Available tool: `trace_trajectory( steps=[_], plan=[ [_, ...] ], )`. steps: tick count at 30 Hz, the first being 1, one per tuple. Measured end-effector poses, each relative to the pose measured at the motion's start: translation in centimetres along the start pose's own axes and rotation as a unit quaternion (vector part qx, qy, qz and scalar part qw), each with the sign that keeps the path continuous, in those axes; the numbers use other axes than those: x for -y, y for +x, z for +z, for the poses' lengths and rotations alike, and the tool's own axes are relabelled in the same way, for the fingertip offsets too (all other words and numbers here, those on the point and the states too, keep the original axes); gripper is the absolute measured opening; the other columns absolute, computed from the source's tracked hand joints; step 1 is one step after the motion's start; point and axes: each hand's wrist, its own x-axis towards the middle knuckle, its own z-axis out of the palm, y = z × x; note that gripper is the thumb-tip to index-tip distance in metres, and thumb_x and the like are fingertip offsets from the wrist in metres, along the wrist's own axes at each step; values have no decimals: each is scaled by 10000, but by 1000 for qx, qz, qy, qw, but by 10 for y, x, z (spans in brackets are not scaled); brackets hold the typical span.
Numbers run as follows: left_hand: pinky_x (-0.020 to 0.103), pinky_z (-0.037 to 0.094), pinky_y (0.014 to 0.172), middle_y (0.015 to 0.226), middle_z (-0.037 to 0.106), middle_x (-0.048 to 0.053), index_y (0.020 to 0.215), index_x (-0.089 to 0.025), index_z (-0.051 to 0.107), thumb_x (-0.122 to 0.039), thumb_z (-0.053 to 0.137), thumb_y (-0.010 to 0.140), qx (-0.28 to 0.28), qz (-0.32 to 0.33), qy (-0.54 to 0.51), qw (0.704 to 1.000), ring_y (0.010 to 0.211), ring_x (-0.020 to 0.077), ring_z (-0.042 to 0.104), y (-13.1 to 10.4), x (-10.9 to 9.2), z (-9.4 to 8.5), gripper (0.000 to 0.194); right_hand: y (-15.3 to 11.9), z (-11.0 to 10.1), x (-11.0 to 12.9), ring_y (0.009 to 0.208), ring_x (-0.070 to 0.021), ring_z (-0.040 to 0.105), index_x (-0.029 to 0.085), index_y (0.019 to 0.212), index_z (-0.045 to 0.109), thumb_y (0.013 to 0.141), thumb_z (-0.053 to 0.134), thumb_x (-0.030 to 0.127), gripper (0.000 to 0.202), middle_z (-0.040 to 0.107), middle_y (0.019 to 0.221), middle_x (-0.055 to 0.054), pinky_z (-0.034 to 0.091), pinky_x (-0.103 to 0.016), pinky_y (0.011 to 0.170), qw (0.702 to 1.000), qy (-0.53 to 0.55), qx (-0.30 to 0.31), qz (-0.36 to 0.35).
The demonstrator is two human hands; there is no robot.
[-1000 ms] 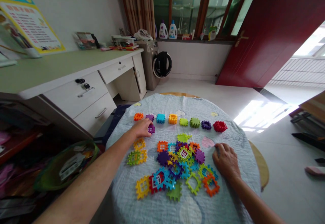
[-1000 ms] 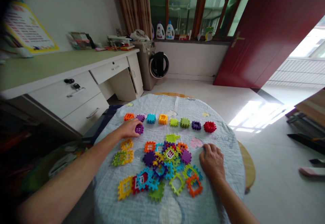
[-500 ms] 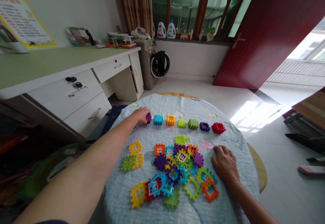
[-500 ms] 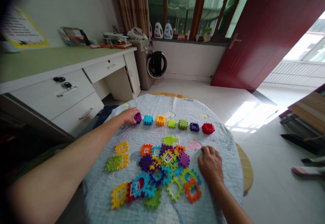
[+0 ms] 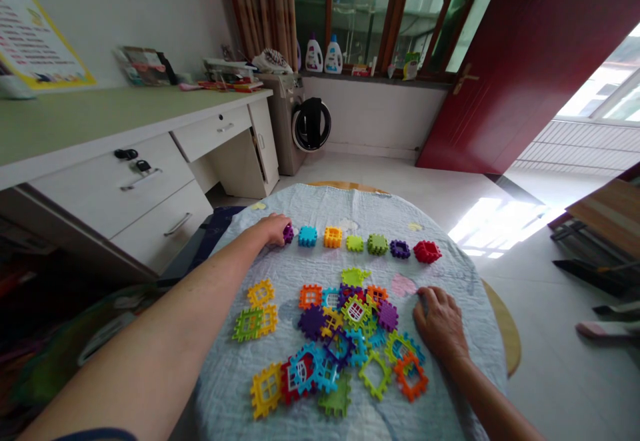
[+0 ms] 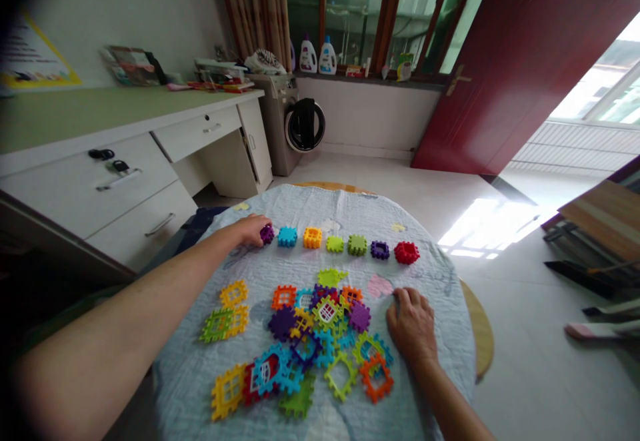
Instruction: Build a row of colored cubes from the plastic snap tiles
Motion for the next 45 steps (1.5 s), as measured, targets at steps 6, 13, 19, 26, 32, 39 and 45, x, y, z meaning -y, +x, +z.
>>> trace_trajectory(
  steps=[6,13,19,26,32,39,45],
  plan=[
    [344,497,832,1085,676,64,984,-244,635,-246,709,513,10,-4,9,1000,1058,287,587,0,-5,0,477,0,-2,2,996,-244,513,201,1051,570,876,492,226,193,586,1081,-73,371,-373,881,1000,5,0,6],
    [342,489,823,1065,677,69,964,-246,630,-216,690,523,7,-3,2,1000,1029,280,598,0,-6,2,446,0,-4,3,982,-239,515,202,1044,574,870,494,217,192,592,1079,-74,370,-366,880,1000,4,-6,3],
    [398,445,949,1260,597,119,1191,-225,575,-210,698,522,-1,-3,-3,1000,1173,322,528,-6,-7,3,681,0,-3,2,983,-232,505,202,1045,579,863,505,224,198,583,1071,-68,354,-356,891,1000,3,0,9],
    [423,286,1118,1491,369,142,1439,-206,334,-273,702,602,-120,20,-23,992,1366,337,327,-50,-4,4,916,0,-4,3,1001,-236,495,194,1062,582,872,495,231,212,584,1087,-73,345,-353,887,1000,6,2,15],
    [440,266,1152,1423,453,126,1342,-203,477,-367,605,757,-207,66,-96,971,1343,291,366,-142,-14,38,620,0,-6,4,992,-237,498,189,1059,589,870,496,226,214,593,1081,-77,346,-356,870,1000,6,1,15],
    [496,319,1126,1453,437,130,1336,-210,490,-554,480,844,-243,-60,-190,949,1364,322,373,-216,-33,119,600,0,-4,3,994,-234,504,189,1064,592,874,488,222,219,593,1079,-75,348,-351,867,1000,8,3,17],
    [587,296,1115,1590,202,165,1486,-282,302,-674,779,448,-184,-48,-198,962,1440,441,193,-255,-65,150,1207,0,-7,5,992,-229,508,185,1071,594,872,494,227,227,595,1091,-79,348,-343,864,1000,12,4,22]
  ],
)
